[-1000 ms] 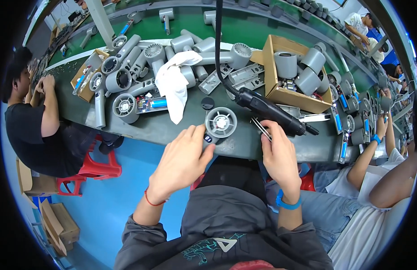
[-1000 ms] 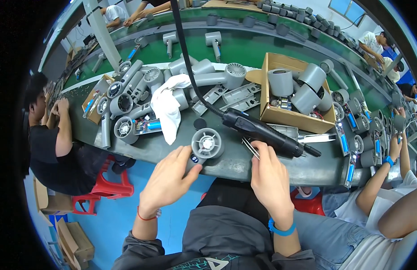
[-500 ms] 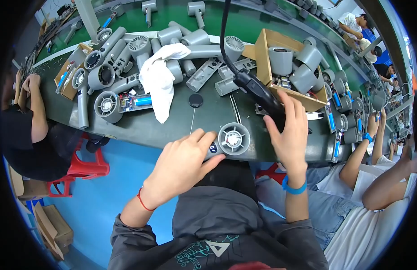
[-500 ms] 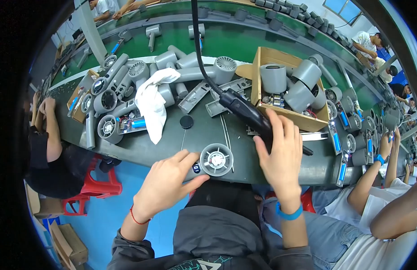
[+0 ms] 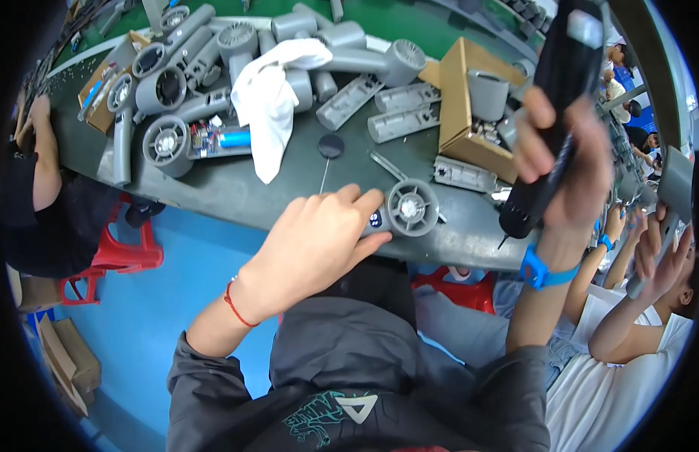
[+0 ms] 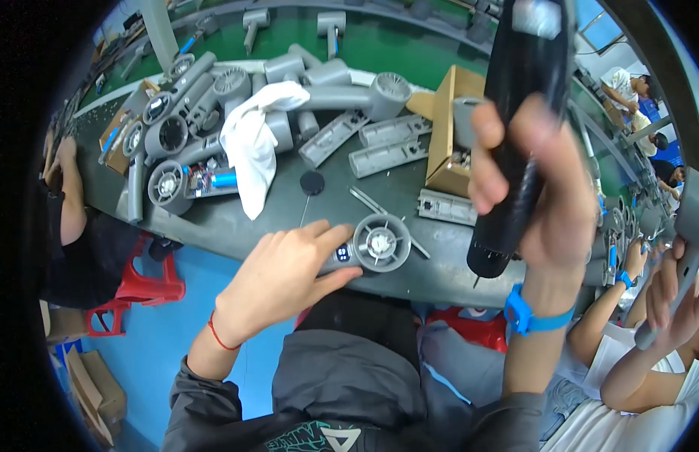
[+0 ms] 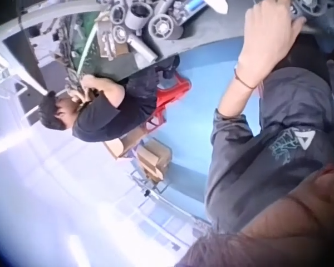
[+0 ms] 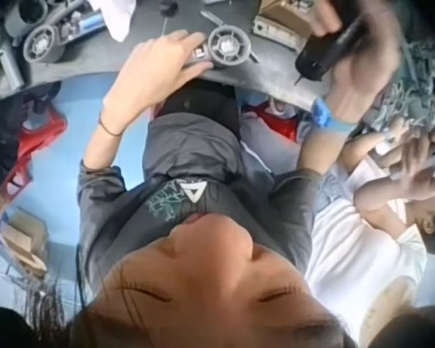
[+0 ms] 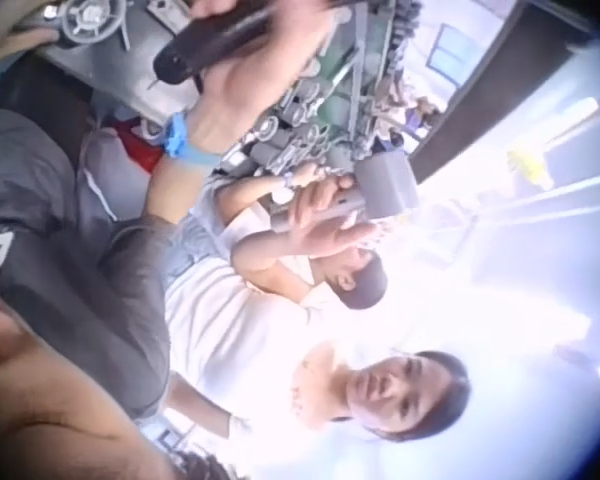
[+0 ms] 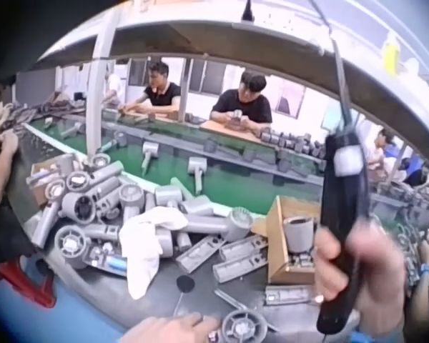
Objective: The person assembles hair dryer components by cleaning parts of the hair dryer housing and internal fan component with a wiping cloth, then securing them together with screws using an electric screwdriver.
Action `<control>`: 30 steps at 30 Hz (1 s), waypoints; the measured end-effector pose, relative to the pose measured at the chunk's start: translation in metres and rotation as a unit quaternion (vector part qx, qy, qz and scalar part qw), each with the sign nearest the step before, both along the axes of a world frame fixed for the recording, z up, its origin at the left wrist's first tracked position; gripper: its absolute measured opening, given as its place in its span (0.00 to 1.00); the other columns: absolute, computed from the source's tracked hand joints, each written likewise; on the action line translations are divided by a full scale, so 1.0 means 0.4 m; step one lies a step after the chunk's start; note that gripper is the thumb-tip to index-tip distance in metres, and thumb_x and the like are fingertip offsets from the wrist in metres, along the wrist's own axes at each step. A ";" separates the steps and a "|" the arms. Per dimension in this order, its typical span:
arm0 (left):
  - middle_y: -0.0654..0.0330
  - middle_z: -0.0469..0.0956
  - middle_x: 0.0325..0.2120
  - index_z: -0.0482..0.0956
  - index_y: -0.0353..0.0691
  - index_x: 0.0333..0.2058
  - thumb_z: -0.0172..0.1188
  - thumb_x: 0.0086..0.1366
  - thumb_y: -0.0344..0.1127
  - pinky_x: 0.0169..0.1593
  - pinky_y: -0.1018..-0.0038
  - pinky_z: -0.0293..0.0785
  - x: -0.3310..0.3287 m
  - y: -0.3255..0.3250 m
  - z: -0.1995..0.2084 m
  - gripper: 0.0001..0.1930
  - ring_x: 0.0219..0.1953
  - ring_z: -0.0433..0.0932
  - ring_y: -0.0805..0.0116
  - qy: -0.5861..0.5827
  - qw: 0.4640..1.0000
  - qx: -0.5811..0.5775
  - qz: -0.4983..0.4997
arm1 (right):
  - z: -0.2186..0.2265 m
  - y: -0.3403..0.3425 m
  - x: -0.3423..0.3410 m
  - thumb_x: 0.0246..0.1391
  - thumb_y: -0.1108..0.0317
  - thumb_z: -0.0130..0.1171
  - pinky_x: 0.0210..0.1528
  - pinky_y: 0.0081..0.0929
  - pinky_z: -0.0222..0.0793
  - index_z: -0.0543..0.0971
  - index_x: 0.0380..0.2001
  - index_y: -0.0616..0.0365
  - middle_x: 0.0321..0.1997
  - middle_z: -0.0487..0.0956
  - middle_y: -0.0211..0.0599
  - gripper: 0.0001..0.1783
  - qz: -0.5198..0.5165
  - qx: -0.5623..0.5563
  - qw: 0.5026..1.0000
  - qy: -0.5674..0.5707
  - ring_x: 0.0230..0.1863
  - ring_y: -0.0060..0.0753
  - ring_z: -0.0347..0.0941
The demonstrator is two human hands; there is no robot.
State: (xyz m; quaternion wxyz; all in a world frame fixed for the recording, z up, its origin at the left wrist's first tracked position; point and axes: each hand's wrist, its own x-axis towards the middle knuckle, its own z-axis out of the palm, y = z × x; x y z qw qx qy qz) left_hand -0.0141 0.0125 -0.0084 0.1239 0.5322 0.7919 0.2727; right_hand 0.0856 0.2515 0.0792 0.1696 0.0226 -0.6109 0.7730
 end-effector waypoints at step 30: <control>0.53 0.75 0.25 0.74 0.39 0.41 0.64 0.61 0.41 0.27 0.59 0.70 0.004 -0.005 -0.016 0.15 0.25 0.77 0.48 -0.060 0.998 0.019 0.021 | -0.057 -0.077 -0.106 0.58 0.30 0.47 0.17 0.17 0.60 0.69 0.51 0.59 0.20 0.67 0.23 0.40 0.150 0.145 0.962 0.177 0.13 0.17 0.60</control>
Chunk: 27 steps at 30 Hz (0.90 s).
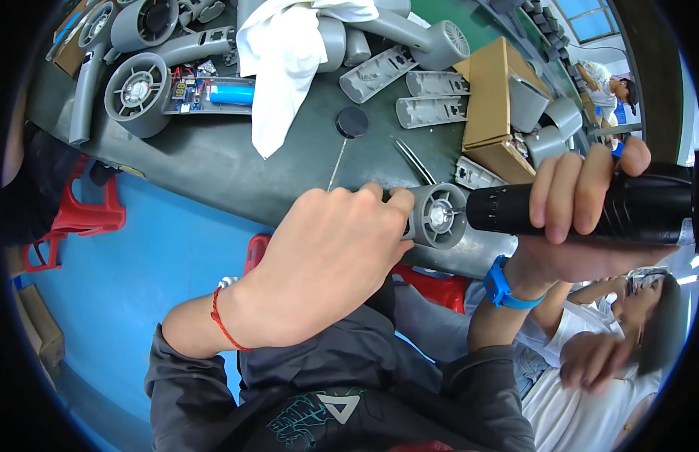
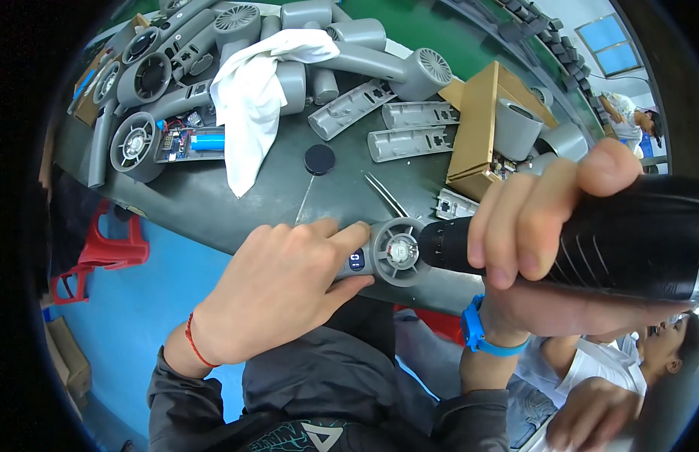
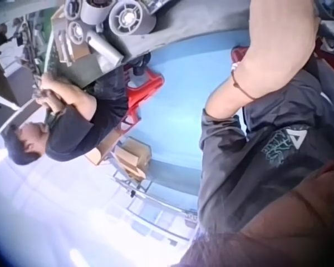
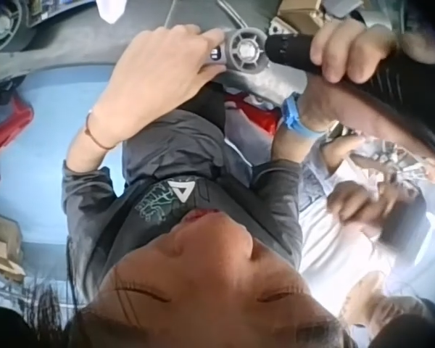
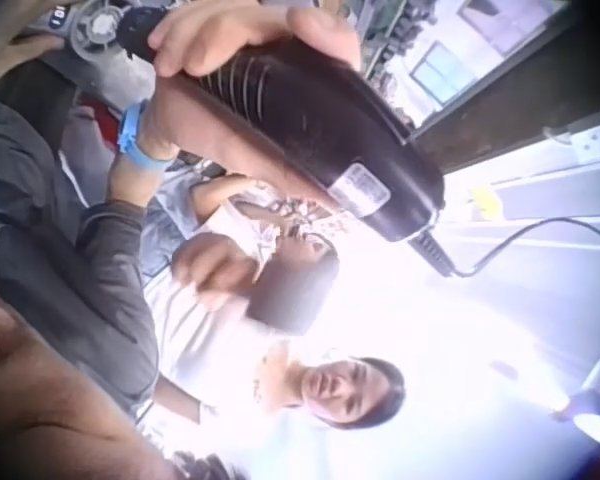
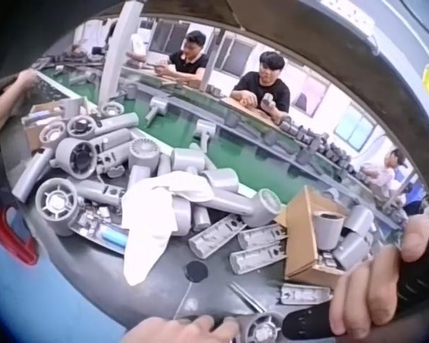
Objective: The person assembles hair dryer components by cleaning parts of the hair dryer housing and internal fan component with a wiping cloth, then securing them together with screws using an electric screwdriver.
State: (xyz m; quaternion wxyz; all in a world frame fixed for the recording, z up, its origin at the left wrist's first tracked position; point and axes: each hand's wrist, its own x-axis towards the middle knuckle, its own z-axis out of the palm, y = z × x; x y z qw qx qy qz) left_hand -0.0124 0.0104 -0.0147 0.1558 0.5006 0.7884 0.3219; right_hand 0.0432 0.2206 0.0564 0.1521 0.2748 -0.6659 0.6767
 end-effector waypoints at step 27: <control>0.52 0.76 0.25 0.75 0.38 0.41 0.64 0.61 0.41 0.28 0.60 0.71 0.004 -0.001 0.001 0.15 0.26 0.78 0.48 -0.007 1.000 -0.007 0.000 | 0.012 -0.050 0.038 0.61 0.33 0.47 0.16 0.17 0.63 0.69 0.47 0.57 0.19 0.68 0.23 0.35 -0.081 -0.109 0.990 0.028 0.13 0.16 0.63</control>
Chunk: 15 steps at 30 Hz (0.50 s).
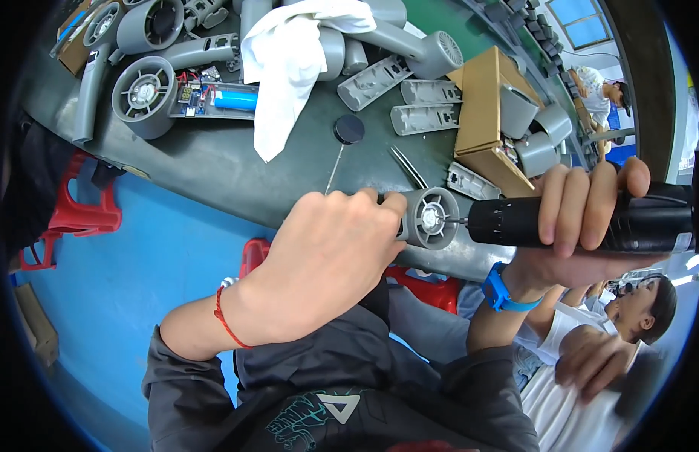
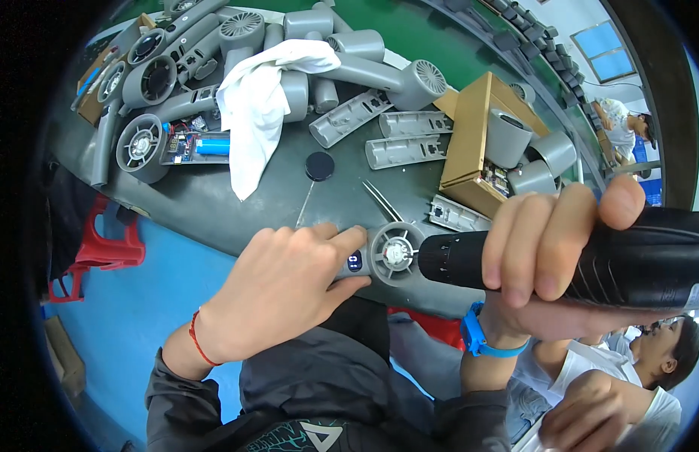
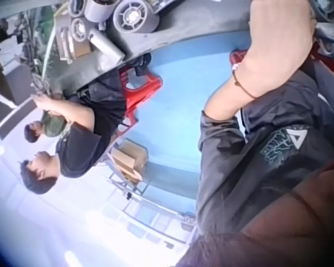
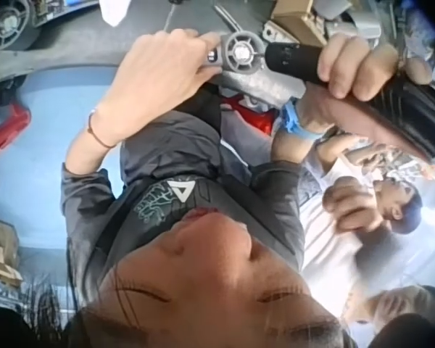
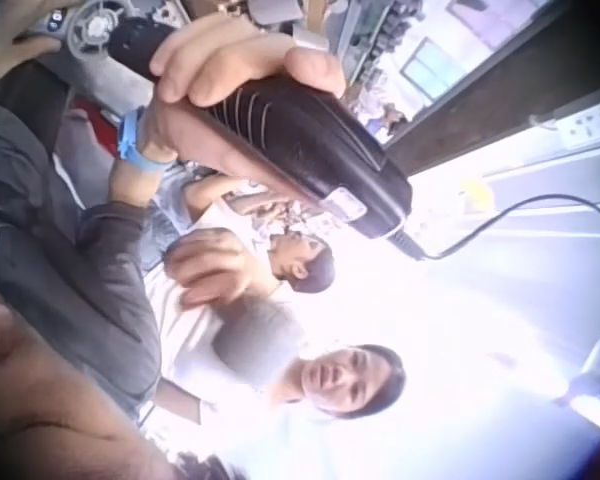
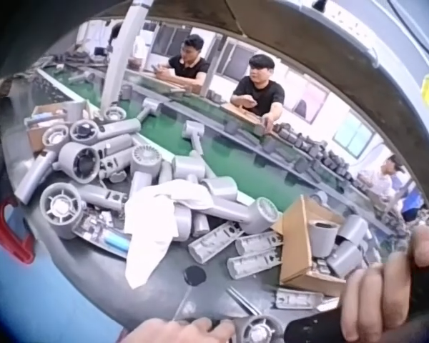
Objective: The person assembles hair dryer components by cleaning parts of the hair dryer housing and internal fan component with a wiping cloth, then securing them together with screws using an electric screwdriver.
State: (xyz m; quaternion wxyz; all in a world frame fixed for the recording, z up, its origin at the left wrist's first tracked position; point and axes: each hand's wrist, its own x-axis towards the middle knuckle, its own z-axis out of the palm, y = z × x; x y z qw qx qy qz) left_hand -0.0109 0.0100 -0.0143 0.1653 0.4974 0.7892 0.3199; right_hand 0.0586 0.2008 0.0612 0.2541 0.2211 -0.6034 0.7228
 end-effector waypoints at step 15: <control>0.53 0.76 0.24 0.75 0.38 0.41 0.66 0.59 0.40 0.29 0.60 0.71 0.000 -0.004 -0.006 0.16 0.26 0.78 0.48 0.017 0.999 0.028 0.009 | -0.031 -0.004 0.006 0.58 0.30 0.50 0.15 0.15 0.64 0.69 0.45 0.56 0.18 0.68 0.23 0.37 -0.028 0.042 0.999 -0.012 0.12 0.17 0.63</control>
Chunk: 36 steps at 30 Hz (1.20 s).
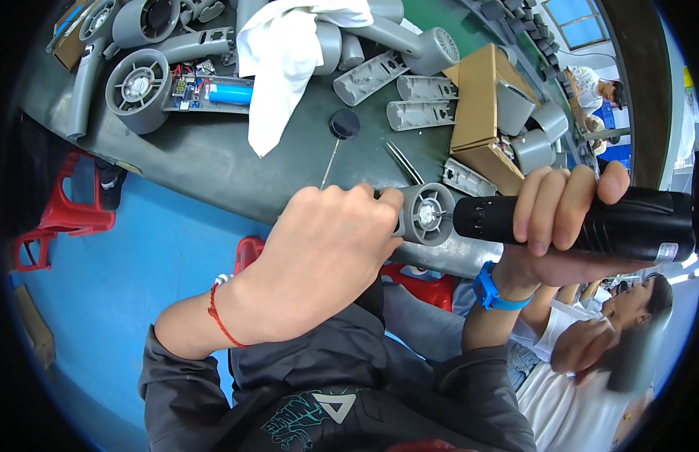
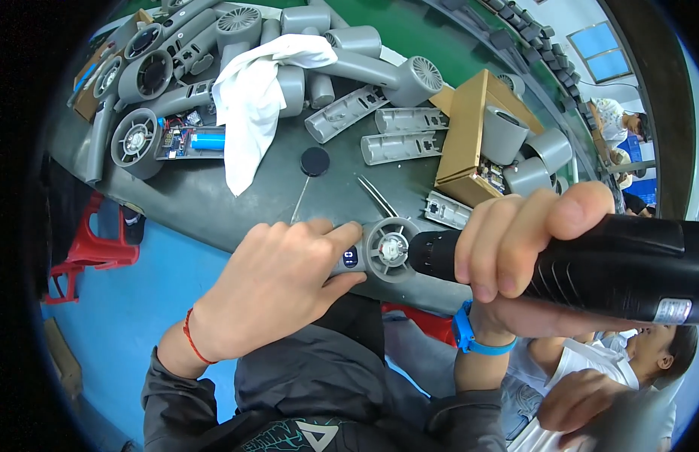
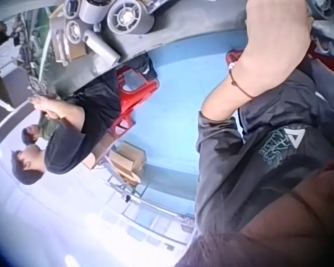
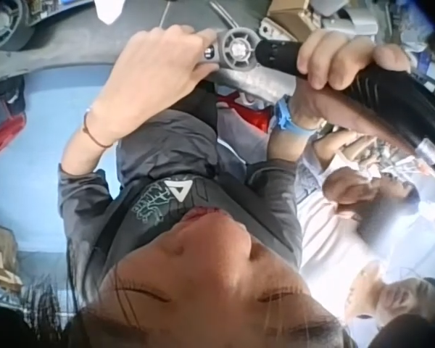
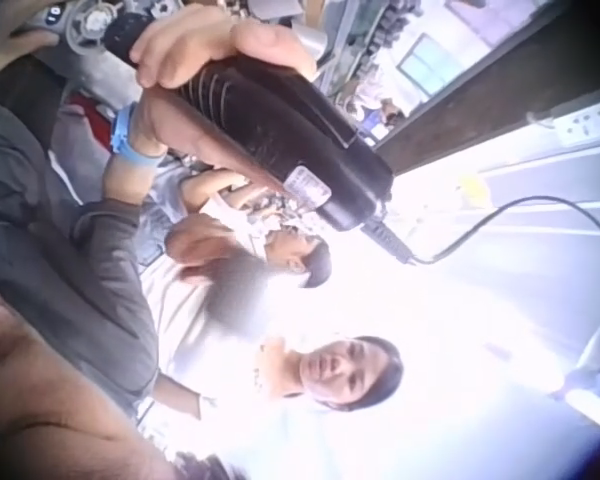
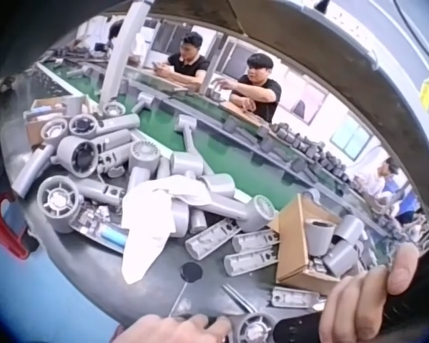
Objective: The person assembles hair dryer components by cleaning parts of the hair dryer housing and internal fan component with a wiping cloth, then securing them together with screws using an electric screwdriver.
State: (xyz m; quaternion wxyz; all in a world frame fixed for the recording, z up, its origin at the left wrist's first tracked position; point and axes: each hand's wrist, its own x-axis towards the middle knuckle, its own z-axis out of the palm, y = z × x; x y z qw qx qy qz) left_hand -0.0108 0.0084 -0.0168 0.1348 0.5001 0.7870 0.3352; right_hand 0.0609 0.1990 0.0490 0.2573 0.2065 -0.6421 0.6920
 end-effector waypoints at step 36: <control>0.54 0.74 0.25 0.72 0.40 0.39 0.64 0.60 0.41 0.27 0.60 0.70 -0.001 0.006 0.007 0.15 0.26 0.77 0.49 -0.016 0.999 -0.047 -0.012 | -0.004 0.022 -0.002 0.60 0.50 0.60 0.17 0.11 0.71 0.69 0.39 0.54 0.18 0.74 0.22 0.19 0.020 0.035 0.999 0.021 0.14 0.15 0.72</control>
